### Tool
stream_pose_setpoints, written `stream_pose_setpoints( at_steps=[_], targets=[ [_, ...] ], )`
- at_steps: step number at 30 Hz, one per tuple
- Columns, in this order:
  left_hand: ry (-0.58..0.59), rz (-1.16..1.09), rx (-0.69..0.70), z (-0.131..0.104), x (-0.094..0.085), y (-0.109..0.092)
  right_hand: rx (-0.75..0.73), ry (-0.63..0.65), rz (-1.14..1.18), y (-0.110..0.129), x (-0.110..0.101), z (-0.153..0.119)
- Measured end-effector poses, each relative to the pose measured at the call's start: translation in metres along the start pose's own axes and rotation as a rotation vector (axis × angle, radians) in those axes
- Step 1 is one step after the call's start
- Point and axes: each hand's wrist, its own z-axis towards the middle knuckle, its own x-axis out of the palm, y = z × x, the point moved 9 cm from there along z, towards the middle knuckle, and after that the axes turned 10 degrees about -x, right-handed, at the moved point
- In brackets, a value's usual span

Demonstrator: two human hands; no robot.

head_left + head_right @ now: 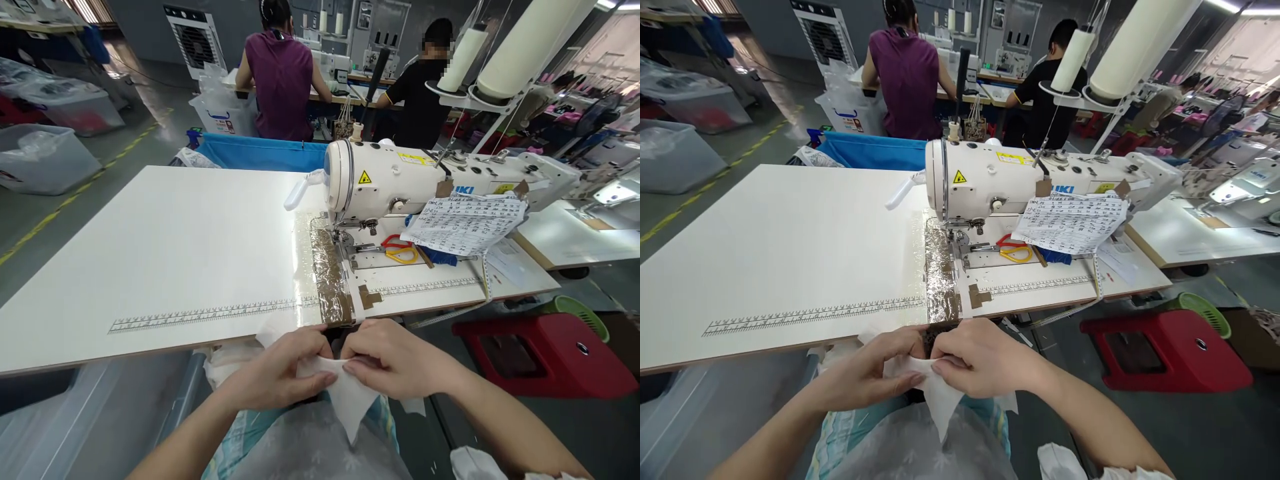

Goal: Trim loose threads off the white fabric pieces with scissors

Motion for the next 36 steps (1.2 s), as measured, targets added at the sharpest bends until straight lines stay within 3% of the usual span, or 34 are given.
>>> stream_pose_setpoints(
  at_steps=[4, 14, 20, 27, 36],
  targets=[
    [0.074, -0.074, -0.132, 0.004, 0.006, 0.009, 0.076, 0.035, 0.019, -0.007, -0.001, 0.002],
    [0.129, -0.301, -0.242, 0.005, 0.012, 0.023, 0.178, 0.067, 0.223, -0.026, 0.011, 0.007],
    [0.209, -0.223, -0.246, -0.002, 0.012, 0.024, 0.237, 0.091, 0.382, -0.037, 0.020, 0.003],
    [0.202, -0.059, -0.257, -0.016, -0.001, 0.033, 0.271, 0.097, 0.387, -0.045, 0.019, -0.003],
    [0.267, -0.123, -0.260, -0.027, -0.007, 0.048, 0.286, 0.111, 0.353, -0.039, 0.011, -0.014]
  ],
)
